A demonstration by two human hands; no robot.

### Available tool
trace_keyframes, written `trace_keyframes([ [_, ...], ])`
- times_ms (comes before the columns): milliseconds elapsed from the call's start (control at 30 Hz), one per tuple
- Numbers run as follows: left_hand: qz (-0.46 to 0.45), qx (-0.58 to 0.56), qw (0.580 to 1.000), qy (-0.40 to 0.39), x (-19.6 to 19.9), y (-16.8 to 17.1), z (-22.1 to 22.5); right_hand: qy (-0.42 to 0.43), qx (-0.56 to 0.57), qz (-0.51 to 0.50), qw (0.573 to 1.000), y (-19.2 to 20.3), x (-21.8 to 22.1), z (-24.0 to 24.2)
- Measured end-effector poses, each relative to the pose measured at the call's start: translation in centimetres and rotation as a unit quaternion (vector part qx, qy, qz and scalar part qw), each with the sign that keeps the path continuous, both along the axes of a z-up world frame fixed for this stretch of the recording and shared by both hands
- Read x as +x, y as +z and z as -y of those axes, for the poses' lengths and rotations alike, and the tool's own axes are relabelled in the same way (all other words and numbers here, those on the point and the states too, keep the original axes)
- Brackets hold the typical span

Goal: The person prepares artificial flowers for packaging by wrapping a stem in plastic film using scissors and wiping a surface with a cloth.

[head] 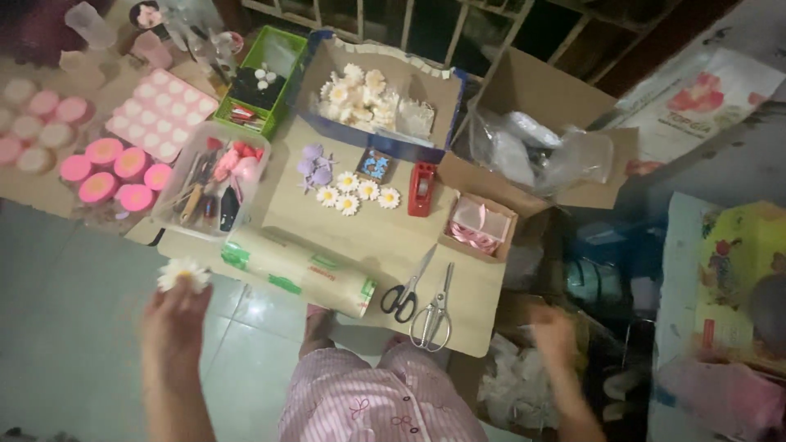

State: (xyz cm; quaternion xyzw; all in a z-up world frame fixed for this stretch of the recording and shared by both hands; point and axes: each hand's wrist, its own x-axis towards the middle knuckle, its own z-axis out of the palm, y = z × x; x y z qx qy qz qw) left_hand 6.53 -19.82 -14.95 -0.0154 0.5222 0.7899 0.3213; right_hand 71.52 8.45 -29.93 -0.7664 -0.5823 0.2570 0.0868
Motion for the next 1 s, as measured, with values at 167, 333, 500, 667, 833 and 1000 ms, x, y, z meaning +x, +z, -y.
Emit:
trace_keyframes([
  [167,0.032,0.027,0.990,-0.133,0.9,-1.9,-10.2,0.197,-0.076,-0.309,0.927,-10.1,-19.0,6.8],
  [333,0.118,0.117,0.934,-0.315,3.9,-1.0,-20.9,0.197,-0.172,-0.458,0.850,-11.4,-30.7,11.2],
  [500,0.183,0.103,0.879,-0.428,4.8,-0.2,-25.6,-0.040,-0.178,-0.487,0.854,-9.4,-34.1,9.6],
  [667,0.205,0.104,0.843,-0.486,3.3,-4.8,-28.1,-0.094,-0.170,-0.485,0.853,-9.9,-35.2,6.8],
  [833,0.181,0.050,0.846,-0.498,0.9,-8.3,-28.5,0.025,-0.022,-0.250,0.968,1.7,-37.9,7.6],
  [1000,0.164,0.020,0.861,-0.480,-2.4,-15.8,-28.1,0.399,0.231,-0.079,0.884,3.4,-38.8,8.3],
])
